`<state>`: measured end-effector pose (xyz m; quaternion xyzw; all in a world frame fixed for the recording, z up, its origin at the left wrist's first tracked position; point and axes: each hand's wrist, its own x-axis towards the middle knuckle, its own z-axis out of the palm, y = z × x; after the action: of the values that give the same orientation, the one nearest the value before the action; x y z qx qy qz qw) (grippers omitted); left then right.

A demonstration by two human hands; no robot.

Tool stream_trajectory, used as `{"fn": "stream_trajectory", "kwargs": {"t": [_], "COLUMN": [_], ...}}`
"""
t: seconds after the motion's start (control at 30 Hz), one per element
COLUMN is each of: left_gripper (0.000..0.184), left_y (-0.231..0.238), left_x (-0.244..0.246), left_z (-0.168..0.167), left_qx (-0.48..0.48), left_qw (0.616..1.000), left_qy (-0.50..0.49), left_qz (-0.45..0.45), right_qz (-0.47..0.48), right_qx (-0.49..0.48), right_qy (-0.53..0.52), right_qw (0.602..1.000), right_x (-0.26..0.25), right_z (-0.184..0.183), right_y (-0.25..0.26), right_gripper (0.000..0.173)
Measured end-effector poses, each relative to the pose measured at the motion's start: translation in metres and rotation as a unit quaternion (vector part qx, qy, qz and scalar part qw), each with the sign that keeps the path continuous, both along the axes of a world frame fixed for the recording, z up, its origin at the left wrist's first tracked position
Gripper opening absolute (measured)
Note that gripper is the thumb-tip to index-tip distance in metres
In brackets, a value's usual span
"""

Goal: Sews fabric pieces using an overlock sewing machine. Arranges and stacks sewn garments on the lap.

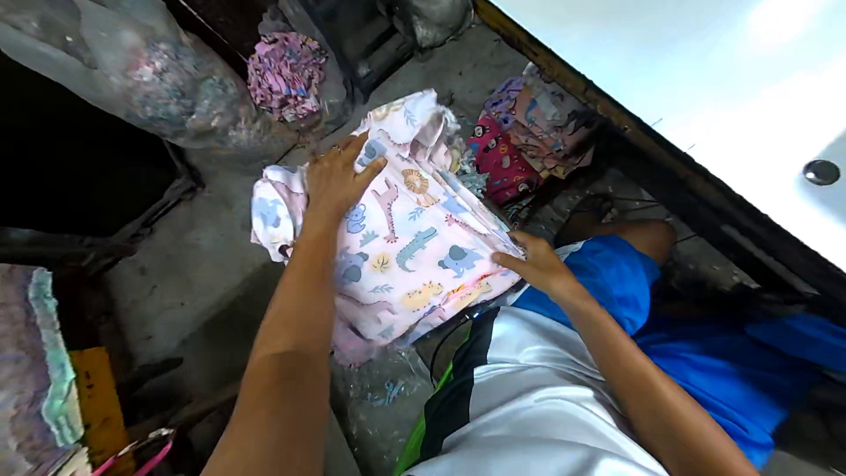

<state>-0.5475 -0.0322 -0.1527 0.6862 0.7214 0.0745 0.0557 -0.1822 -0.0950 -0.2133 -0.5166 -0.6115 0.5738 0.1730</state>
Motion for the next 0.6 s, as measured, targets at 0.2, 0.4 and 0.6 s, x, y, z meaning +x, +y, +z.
{"fn": "stream_trajectory", "kwargs": {"t": [0.2,0.4,0.6], "left_gripper": [0.079,0.083,0.062], "left_y": [0.018,-0.001,-0.008], "left_x": [-0.007,0.009,0.059], "left_z": [0.001,0.023,0.038], "left_qx": [-0.026,-0.012,0.127], "left_qw": [1.000,0.999,0.990], "left_qy": [0.010,0.053,0.029], "left_qz": [0.003,-0.004,-0.050], "right_qz": [0.013,-0.015,-0.020], "right_qx": [0.051,0.078,0.106], "right_qy": [-0.053,-0.002,-0.019], "right_qw": [0.997,0.997,0.994], "right_x": [-0.018,-0.007,-0.001], "right_z": [-0.015,-0.023,-0.013], "right_y": [0.006,-0.014,-0.017], "right_gripper": [0.048,0.045,0.040]}}
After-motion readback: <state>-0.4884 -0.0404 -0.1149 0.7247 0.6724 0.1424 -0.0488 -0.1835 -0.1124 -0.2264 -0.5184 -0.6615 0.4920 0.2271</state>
